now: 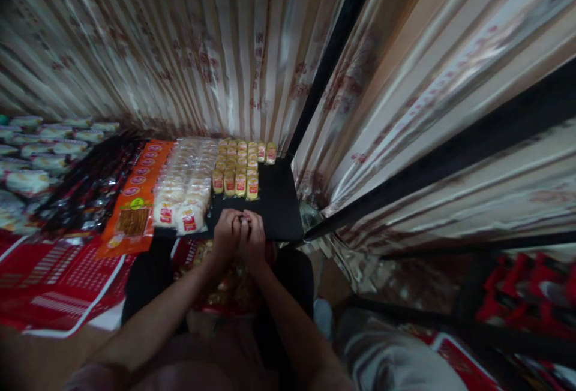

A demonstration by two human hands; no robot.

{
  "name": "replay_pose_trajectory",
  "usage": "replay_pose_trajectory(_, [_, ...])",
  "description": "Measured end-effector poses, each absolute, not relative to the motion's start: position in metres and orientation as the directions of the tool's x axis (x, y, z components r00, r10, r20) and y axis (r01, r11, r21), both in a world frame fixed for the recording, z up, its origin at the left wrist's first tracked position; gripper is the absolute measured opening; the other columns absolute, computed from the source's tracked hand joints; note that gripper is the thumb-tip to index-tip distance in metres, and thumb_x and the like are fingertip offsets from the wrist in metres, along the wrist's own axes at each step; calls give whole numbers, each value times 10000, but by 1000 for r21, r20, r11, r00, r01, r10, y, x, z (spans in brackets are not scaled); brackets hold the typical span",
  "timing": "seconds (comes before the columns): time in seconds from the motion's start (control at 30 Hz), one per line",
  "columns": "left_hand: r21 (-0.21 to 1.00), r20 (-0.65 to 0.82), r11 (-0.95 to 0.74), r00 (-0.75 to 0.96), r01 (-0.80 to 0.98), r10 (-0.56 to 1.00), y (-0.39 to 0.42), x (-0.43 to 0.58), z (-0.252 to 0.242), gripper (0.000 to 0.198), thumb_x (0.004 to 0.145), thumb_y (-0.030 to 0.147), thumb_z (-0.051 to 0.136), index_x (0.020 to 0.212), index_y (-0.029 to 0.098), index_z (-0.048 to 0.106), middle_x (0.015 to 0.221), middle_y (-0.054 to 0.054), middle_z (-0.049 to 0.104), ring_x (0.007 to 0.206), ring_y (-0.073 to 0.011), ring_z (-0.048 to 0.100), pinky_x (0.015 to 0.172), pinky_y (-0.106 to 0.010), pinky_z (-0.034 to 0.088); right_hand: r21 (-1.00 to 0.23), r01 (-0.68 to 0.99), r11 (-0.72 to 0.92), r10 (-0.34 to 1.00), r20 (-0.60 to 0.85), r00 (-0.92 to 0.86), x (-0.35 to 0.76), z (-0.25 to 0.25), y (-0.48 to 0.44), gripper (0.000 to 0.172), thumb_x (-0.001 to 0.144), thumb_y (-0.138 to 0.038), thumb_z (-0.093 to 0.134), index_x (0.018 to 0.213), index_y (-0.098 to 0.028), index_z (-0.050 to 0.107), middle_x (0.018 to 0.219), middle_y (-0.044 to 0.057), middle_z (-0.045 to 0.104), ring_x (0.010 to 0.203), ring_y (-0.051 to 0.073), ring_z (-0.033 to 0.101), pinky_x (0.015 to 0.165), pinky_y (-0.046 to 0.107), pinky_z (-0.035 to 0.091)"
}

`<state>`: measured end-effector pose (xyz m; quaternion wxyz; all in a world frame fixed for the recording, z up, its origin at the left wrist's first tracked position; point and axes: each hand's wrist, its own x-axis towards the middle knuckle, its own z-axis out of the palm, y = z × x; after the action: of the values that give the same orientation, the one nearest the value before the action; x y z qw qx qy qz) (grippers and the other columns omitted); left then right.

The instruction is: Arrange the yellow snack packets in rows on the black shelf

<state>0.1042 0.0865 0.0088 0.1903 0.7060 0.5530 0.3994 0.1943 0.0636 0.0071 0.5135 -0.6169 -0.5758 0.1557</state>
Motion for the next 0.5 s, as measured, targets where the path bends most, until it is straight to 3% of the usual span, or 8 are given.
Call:
replay_pose_trajectory(0.17, [756, 187, -203, 91, 622, 978, 18, 65, -19, 213, 857, 136, 377, 854, 188, 584, 865, -52, 592, 853, -154, 563, 790, -282, 456, -801, 589, 109, 971, 211, 108, 179, -20, 8, 247, 868, -225, 377, 976, -193, 597, 968, 86, 644, 934, 187, 596, 863, 337, 466])
replay_pose_trajectory(0.27, [707, -25, -63, 113, 705, 993, -2, 47, -47, 235, 827, 95, 386, 882, 171, 602, 911, -74, 612, 862, -162, 586, 789, -289, 459, -703, 708, 66, 992, -28, -121, 173, -45, -1, 317, 789, -108, 429, 1038, -177, 612, 1064, 106, 654, 1000, 209, 598, 900, 346, 450])
replay_pose_trajectory(0.37, [606, -238, 122, 33, 786, 971, -3, 35, -73, 218, 830, 113, 415, 913, 148, 613, 967, -116, 623, 896, -181, 605, 790, -282, 455, -613, 790, 11, 951, -238, -198, 165, -63, 7, 370, 765, -77, 458, 1097, -151, 604, 1099, 129, 656, 1004, 228, 615, 889, 343, 453])
replay_pose_trajectory(0.5, [527, -389, 252, -33, 812, 921, 8, 28, -93, 189, 812, 162, 484, 941, 124, 616, 1000, -164, 633, 922, -220, 617, 764, -287, 454, -581, 814, -12, 951, -258, -170, 151, -78, 28, 340, 770, -87, 487, 1077, -155, 618, 1073, 138, 670, 980, 239, 630, 853, 339, 460])
